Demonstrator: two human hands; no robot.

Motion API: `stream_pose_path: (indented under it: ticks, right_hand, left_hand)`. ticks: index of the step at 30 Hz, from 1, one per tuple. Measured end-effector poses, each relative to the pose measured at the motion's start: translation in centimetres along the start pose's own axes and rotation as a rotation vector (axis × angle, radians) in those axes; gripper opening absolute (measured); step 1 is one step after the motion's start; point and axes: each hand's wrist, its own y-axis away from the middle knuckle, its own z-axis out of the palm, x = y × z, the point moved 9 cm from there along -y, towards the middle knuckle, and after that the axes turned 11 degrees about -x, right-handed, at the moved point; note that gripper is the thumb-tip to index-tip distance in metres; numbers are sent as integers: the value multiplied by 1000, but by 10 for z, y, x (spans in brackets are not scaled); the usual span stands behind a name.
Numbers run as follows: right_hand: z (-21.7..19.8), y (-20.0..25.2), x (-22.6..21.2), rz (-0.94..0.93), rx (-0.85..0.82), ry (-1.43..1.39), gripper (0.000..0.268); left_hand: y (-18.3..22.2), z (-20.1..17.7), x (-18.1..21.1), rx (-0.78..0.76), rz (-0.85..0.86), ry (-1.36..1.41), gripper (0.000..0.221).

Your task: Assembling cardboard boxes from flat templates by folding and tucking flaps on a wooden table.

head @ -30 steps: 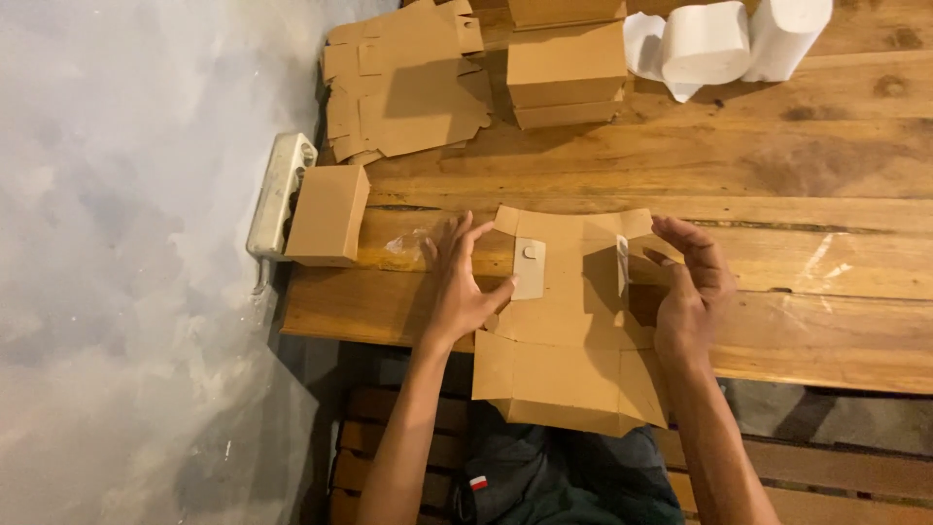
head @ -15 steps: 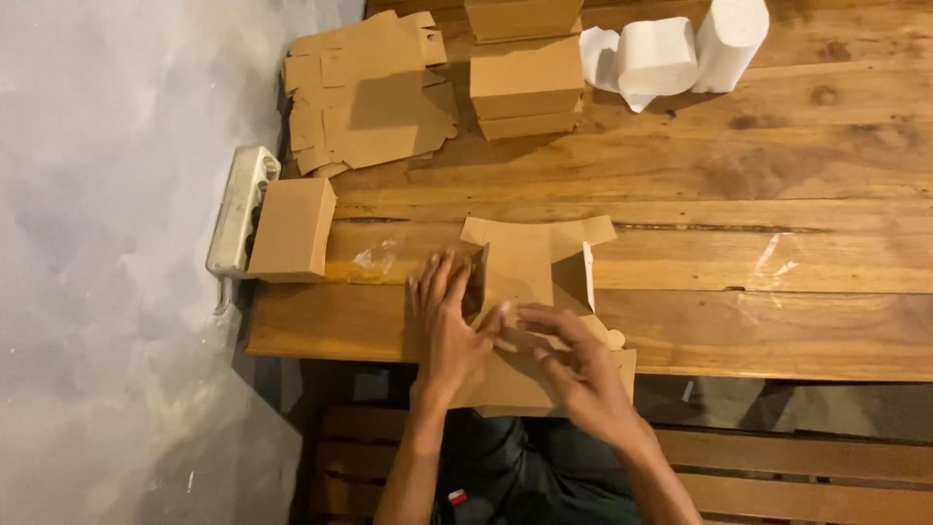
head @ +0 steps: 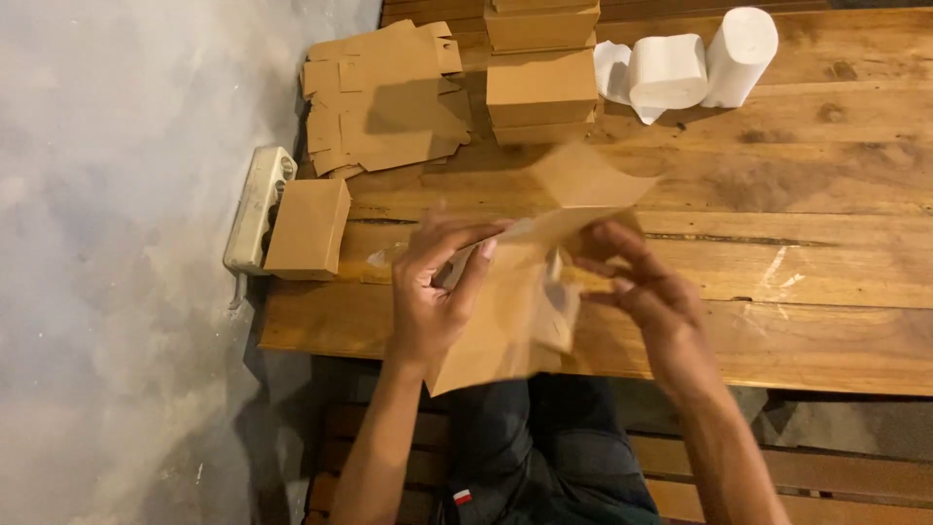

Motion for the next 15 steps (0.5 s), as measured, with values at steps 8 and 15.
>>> stream_pose_path:
  ticks: [8, 15]
  right_hand:
    - [-59, 0, -22, -294, 98, -636, 24]
    - [-119, 31, 85, 55, 423, -211, 49]
  left_hand:
    - [-9, 8, 31, -271, 493, -252, 21]
    - [13, 48, -27, -581, 130, -340, 20]
